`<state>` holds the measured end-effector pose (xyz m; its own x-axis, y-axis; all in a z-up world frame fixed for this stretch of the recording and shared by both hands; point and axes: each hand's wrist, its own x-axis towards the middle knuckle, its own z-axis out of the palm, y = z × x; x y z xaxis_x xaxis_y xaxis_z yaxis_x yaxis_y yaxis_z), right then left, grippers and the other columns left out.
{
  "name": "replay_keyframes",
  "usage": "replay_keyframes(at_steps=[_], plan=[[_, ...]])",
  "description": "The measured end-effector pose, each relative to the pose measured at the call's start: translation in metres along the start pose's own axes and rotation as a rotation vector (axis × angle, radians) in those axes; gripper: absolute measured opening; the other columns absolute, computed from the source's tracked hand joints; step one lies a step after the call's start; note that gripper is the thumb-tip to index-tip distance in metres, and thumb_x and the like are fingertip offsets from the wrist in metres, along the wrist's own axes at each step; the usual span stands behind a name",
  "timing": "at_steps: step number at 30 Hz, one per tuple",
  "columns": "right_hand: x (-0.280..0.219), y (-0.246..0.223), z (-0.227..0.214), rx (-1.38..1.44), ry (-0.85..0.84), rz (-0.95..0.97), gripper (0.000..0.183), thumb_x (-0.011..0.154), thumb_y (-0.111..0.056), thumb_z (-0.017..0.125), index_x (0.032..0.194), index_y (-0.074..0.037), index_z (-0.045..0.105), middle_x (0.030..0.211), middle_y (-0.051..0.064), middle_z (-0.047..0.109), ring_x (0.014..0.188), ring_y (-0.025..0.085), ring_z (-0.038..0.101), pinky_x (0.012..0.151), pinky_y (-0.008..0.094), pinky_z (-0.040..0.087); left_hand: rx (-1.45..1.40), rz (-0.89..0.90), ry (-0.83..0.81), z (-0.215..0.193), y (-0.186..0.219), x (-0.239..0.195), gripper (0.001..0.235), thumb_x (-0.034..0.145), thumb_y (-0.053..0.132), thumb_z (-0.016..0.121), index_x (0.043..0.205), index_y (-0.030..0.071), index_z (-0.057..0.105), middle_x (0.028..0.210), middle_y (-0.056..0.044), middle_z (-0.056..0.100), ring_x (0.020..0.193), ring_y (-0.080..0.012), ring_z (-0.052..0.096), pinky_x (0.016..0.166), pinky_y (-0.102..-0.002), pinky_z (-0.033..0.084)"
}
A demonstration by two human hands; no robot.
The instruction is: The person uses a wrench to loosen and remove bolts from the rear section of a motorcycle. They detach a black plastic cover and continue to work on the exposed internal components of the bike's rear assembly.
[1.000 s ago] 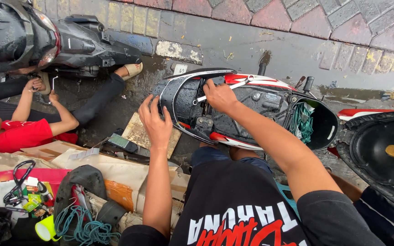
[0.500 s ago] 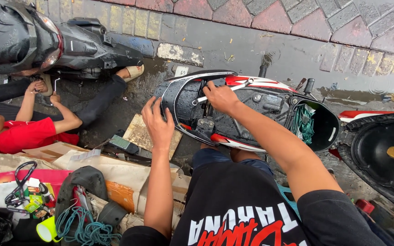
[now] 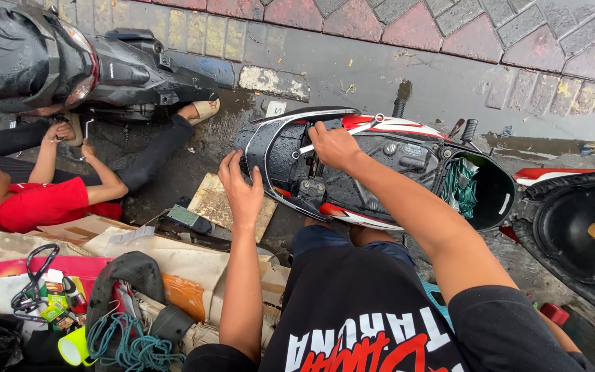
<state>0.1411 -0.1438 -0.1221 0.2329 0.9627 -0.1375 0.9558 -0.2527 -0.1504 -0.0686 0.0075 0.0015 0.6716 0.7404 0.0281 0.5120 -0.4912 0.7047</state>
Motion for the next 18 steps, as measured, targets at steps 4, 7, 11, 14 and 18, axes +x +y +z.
replay_keyframes(at_steps=[4,7,11,14,18], plan=[[-0.003,0.001,-0.013,0.07,-0.077,-0.009,0.034,0.083,-0.012,0.061,0.115,-0.003,0.055,0.109,0.012,0.055,0.065,0.037,0.074,0.067,0.048,0.057,0.013,-0.013,-0.004,0.002,-0.004,-0.002,0.051,0.092,0.003,0.068,0.14,0.005,0.052,0.135,-0.02,0.046,0.127,-0.0452,0.048,0.103,-0.063,0.042],[-0.001,0.001,-0.01,0.017,-0.057,-0.014,0.03,0.088,-0.011,0.058,0.117,-0.003,0.057,0.106,0.009,0.055,0.068,0.035,0.075,0.069,0.046,0.057,-0.066,-0.062,-0.043,0.0,0.002,-0.001,0.049,0.097,0.002,0.062,0.144,0.002,0.047,0.138,-0.023,0.042,0.13,-0.0483,0.045,0.103,-0.066,0.042],[-0.001,0.003,-0.016,0.065,-0.126,-0.011,0.049,0.083,-0.015,0.069,0.126,-0.002,0.051,0.117,0.015,0.055,0.071,0.037,0.075,0.074,0.048,0.058,-0.059,-0.106,-0.067,0.003,-0.002,0.0,0.055,0.096,0.004,0.064,0.146,0.004,0.044,0.137,-0.022,0.042,0.128,-0.0454,0.049,0.104,-0.065,0.044],[-0.001,0.001,-0.002,0.055,-0.136,-0.004,0.045,0.086,-0.014,0.064,0.127,-0.002,0.051,0.117,0.014,0.055,0.071,0.036,0.075,0.074,0.047,0.057,-0.074,-0.156,-0.091,0.0,0.0,-0.003,0.057,0.096,0.006,0.065,0.148,0.003,0.041,0.139,-0.023,0.041,0.13,-0.0458,0.049,0.105,-0.066,0.044],[0.003,0.001,0.001,0.031,-0.16,0.011,0.05,0.086,-0.014,0.061,0.133,-0.001,0.049,0.121,0.017,0.055,0.069,0.032,0.074,0.073,0.045,0.056,-0.122,-0.214,-0.139,-0.003,0.013,-0.003,0.059,0.099,0.007,0.063,0.15,0.0,0.037,0.141,-0.027,0.039,0.133,-0.0492,0.047,0.105,-0.07,0.042]])
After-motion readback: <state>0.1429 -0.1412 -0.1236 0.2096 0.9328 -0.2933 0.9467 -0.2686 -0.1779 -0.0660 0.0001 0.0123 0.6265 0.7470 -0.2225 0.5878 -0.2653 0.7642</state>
